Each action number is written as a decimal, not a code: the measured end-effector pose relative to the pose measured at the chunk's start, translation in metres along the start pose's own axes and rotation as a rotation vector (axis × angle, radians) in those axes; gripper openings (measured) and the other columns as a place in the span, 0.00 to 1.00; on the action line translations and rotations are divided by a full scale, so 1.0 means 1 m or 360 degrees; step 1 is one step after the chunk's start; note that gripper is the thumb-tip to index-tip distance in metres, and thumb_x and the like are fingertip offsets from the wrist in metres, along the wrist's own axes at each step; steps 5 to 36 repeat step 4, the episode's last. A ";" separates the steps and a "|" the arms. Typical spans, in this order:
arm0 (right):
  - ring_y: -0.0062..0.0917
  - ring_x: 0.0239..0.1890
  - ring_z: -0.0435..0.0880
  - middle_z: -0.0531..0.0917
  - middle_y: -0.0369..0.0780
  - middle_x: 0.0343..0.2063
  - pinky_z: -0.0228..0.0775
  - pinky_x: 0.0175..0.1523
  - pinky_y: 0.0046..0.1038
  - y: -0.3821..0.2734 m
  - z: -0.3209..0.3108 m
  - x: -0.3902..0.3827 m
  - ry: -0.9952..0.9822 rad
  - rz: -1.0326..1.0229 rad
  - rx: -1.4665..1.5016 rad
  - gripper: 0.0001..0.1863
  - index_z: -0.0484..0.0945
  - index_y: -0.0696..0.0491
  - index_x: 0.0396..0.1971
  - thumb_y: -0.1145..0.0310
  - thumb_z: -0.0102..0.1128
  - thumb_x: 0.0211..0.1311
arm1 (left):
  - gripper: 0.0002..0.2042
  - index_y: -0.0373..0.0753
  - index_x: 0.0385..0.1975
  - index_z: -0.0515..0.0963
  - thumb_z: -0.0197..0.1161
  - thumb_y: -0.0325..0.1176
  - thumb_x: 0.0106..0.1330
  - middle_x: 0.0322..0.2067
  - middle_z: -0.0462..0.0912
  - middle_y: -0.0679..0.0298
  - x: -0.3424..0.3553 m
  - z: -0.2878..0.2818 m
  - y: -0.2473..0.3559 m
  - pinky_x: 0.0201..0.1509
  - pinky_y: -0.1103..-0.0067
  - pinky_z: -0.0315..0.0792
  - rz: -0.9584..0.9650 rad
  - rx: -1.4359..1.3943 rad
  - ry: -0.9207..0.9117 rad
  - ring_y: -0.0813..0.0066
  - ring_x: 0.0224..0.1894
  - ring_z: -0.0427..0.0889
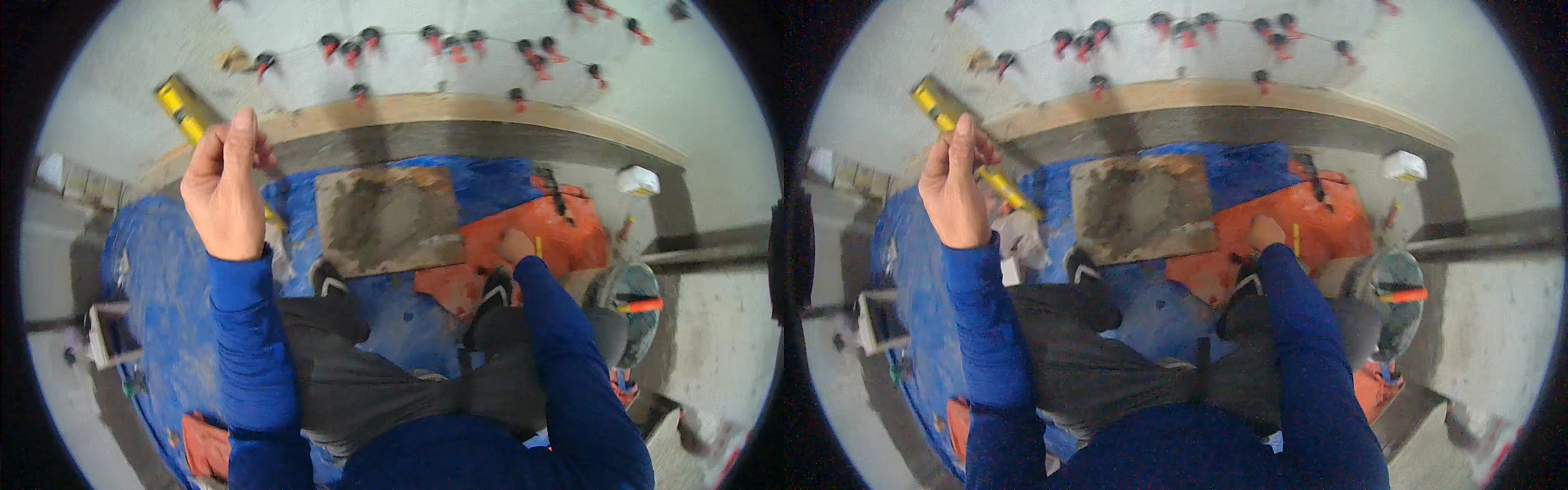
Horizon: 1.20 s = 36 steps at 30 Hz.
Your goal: The person kneels on a blue tarp and uses a trowel to spread adhesive on a tile, then places the tile on a wall with red leveling clips. The person uses a sponge to wipe the tile surface and adjusts the clips to align the tiles.
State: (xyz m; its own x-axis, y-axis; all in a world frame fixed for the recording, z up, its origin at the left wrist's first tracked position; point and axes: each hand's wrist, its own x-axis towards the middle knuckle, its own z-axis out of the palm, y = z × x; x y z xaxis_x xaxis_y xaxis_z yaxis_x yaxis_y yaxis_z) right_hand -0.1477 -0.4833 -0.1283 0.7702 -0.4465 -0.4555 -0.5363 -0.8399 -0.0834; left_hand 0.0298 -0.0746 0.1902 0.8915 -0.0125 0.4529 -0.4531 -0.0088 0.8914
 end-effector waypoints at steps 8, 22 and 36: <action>0.43 0.55 0.84 0.84 0.49 0.52 0.77 0.57 0.43 -0.040 0.073 0.014 -0.0170 -0.0502 -0.0097 0.22 0.81 0.49 0.56 0.59 0.59 0.63 | 0.16 0.36 0.26 0.79 0.64 0.40 0.73 0.24 0.80 0.67 -0.005 -0.026 -0.006 0.34 0.82 0.71 -0.0081 0.0151 0.0116 0.81 0.28 0.77; 0.43 0.55 0.84 0.84 0.49 0.52 0.77 0.57 0.43 -0.040 0.073 0.014 -0.0170 -0.0502 -0.0097 0.22 0.81 0.49 0.56 0.59 0.59 0.63 | 0.16 0.36 0.26 0.79 0.64 0.40 0.73 0.24 0.80 0.67 -0.005 -0.026 -0.006 0.34 0.82 0.71 -0.0081 0.0151 0.0116 0.81 0.28 0.77; 0.43 0.55 0.84 0.84 0.49 0.52 0.77 0.57 0.43 -0.040 0.073 0.014 -0.0170 -0.0502 -0.0097 0.22 0.81 0.49 0.56 0.59 0.59 0.63 | 0.16 0.36 0.26 0.79 0.64 0.40 0.73 0.24 0.80 0.67 -0.005 -0.026 -0.006 0.34 0.82 0.71 -0.0081 0.0151 0.0116 0.81 0.28 0.77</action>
